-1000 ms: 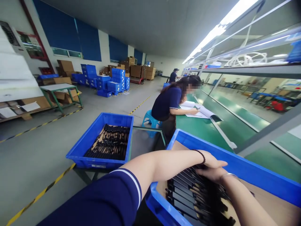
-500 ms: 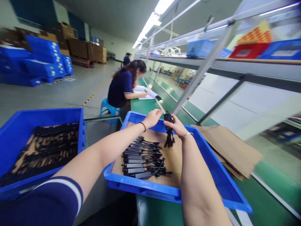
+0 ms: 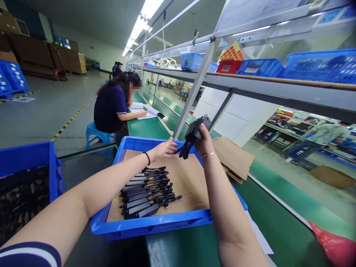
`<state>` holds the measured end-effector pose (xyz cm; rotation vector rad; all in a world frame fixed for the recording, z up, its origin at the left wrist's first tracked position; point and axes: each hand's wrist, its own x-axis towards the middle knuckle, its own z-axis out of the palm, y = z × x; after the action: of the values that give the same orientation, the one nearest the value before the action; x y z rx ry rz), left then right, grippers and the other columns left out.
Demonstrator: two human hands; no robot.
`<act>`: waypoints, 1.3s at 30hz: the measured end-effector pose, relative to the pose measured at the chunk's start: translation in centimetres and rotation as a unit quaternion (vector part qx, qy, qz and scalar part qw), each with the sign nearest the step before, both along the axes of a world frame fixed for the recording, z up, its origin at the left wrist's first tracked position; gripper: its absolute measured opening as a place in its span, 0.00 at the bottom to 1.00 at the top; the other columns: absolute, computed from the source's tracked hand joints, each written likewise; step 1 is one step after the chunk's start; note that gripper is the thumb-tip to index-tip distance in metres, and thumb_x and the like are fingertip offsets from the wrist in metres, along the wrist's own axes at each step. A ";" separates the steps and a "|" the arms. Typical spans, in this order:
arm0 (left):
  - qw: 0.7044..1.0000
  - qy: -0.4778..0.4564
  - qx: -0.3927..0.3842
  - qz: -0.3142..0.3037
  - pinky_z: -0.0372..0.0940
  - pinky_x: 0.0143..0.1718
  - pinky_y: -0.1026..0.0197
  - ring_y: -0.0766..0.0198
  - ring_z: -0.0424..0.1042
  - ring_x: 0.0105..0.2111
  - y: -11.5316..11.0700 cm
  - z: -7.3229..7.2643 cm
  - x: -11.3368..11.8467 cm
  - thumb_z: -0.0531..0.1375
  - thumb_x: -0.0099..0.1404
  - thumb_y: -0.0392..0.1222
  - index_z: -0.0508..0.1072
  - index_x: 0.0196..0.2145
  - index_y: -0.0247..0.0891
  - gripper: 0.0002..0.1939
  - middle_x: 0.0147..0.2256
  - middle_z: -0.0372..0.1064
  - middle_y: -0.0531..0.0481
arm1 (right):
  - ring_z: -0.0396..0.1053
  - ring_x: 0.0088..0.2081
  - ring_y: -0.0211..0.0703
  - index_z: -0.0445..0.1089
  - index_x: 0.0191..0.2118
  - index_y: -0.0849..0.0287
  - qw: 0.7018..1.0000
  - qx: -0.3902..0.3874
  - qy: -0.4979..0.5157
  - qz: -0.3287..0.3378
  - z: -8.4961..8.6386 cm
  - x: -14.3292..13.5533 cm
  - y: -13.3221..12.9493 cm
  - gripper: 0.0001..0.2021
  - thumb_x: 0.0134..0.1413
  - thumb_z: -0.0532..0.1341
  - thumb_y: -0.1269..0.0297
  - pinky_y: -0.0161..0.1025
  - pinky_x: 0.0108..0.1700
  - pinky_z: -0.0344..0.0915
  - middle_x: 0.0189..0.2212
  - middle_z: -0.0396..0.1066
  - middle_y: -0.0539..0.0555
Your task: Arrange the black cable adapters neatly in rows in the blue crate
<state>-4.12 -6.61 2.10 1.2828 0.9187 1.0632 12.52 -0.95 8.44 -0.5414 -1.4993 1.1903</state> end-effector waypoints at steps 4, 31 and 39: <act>0.997 0.055 0.016 0.042 0.57 0.45 0.57 0.55 0.61 0.49 0.3 -0.5 0.6 0.45 0.57 0.65 0.66 0.46 0.34 0.34 0.50 0.61 0.37 | 0.66 0.33 0.40 0.60 0.41 0.50 0.997 -0.031 0.008 -0.070 -1.9 1.6 -0.2 0.21 0.44 0.56 0.44 0.39 0.34 0.66 0.30 0.66 0.47; 0.996 -0.013 0.021 -0.086 0.61 0.33 0.65 0.67 0.67 0.36 -1.3 -1.2 1.6 0.65 0.46 0.30 0.64 0.45 0.37 0.27 0.39 0.66 0.46 | 0.66 0.43 0.48 0.55 0.54 0.45 0.998 0.040 -0.030 -0.040 -1.2 3.4 -2.5 0.34 0.45 0.40 0.33 0.46 0.39 0.64 0.43 0.66 0.52; 0.993 -0.046 0.007 -0.105 0.61 0.32 0.64 0.66 0.68 0.35 -1.4 -0.6 1.4 0.61 0.51 0.34 0.64 0.47 0.39 0.24 0.41 0.65 0.45 | 0.67 0.43 0.49 0.56 0.53 0.45 0.998 0.044 -0.031 -0.037 -1.3 3.4 -2.7 0.35 0.43 0.41 0.32 0.46 0.38 0.65 0.43 0.66 0.51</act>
<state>-2.77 -8.02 1.54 1.3009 0.6921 0.9567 15.88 -3.60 7.19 -0.5739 -1.5632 1.0530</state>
